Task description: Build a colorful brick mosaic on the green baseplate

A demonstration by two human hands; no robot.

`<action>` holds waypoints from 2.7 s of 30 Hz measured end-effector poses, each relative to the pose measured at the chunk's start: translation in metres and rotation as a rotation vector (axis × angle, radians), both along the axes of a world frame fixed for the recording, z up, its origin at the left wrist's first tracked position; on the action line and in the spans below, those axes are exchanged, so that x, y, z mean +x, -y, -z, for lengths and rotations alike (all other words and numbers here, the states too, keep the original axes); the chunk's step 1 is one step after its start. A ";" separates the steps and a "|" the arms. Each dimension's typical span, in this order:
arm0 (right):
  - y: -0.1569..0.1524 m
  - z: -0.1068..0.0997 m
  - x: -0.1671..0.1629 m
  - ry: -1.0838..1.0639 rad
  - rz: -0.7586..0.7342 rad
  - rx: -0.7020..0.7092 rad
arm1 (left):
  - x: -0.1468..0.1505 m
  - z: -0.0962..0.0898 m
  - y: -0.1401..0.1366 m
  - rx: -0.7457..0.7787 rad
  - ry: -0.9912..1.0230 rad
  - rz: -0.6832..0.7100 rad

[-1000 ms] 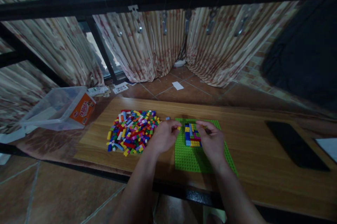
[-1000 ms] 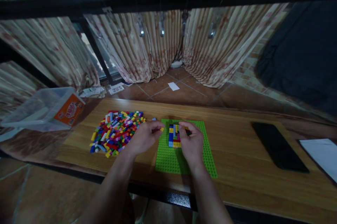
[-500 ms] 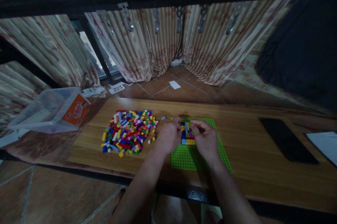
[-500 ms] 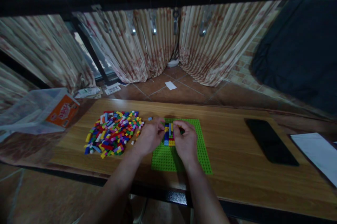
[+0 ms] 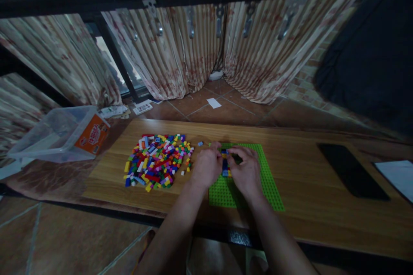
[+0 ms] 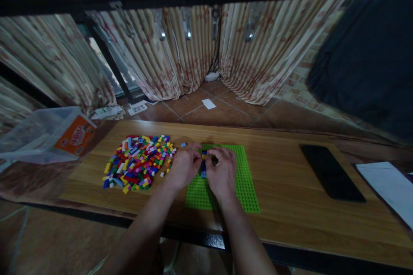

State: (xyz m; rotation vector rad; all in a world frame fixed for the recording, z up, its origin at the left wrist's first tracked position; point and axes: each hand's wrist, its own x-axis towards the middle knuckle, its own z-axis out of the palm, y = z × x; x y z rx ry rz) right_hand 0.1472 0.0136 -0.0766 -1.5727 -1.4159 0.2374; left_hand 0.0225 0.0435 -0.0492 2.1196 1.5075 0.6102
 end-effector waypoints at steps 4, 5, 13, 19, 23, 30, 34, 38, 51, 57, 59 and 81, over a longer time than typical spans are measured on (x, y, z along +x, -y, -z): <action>-0.002 0.002 -0.002 0.022 0.028 -0.015 | 0.000 0.000 0.000 -0.019 0.022 -0.002; -0.003 0.002 -0.002 0.023 0.031 -0.015 | 0.000 0.000 0.000 -0.027 0.029 0.000; -0.006 0.006 -0.002 0.026 0.044 -0.001 | 0.003 0.001 0.000 -0.124 0.124 -0.100; -0.006 0.006 -0.003 0.047 0.030 -0.015 | 0.008 0.004 0.001 -0.178 0.227 -0.195; -0.005 0.006 -0.002 0.069 0.016 -0.020 | 0.009 0.007 0.001 -0.197 0.263 -0.218; 0.000 0.003 0.004 -0.118 -0.003 0.000 | -0.010 0.000 -0.013 -0.089 0.168 -0.265; 0.001 -0.001 0.011 -0.264 0.059 0.026 | -0.025 0.007 -0.030 0.080 -0.016 -0.337; 0.000 -0.005 0.017 -0.311 0.109 0.018 | -0.029 0.020 -0.038 0.123 -0.200 -0.299; 0.004 -0.011 0.023 -0.377 0.101 0.007 | -0.018 -0.002 -0.023 0.056 -0.001 -0.248; 0.012 -0.018 0.028 -0.247 -0.092 -0.023 | -0.002 0.003 -0.005 -0.111 0.444 0.010; 0.015 -0.021 0.030 -0.153 -0.158 -0.016 | 0.002 0.005 -0.002 -0.180 0.523 0.093; 0.009 -0.003 0.040 0.083 -0.150 -0.077 | -0.010 0.000 -0.014 -0.096 0.349 -0.175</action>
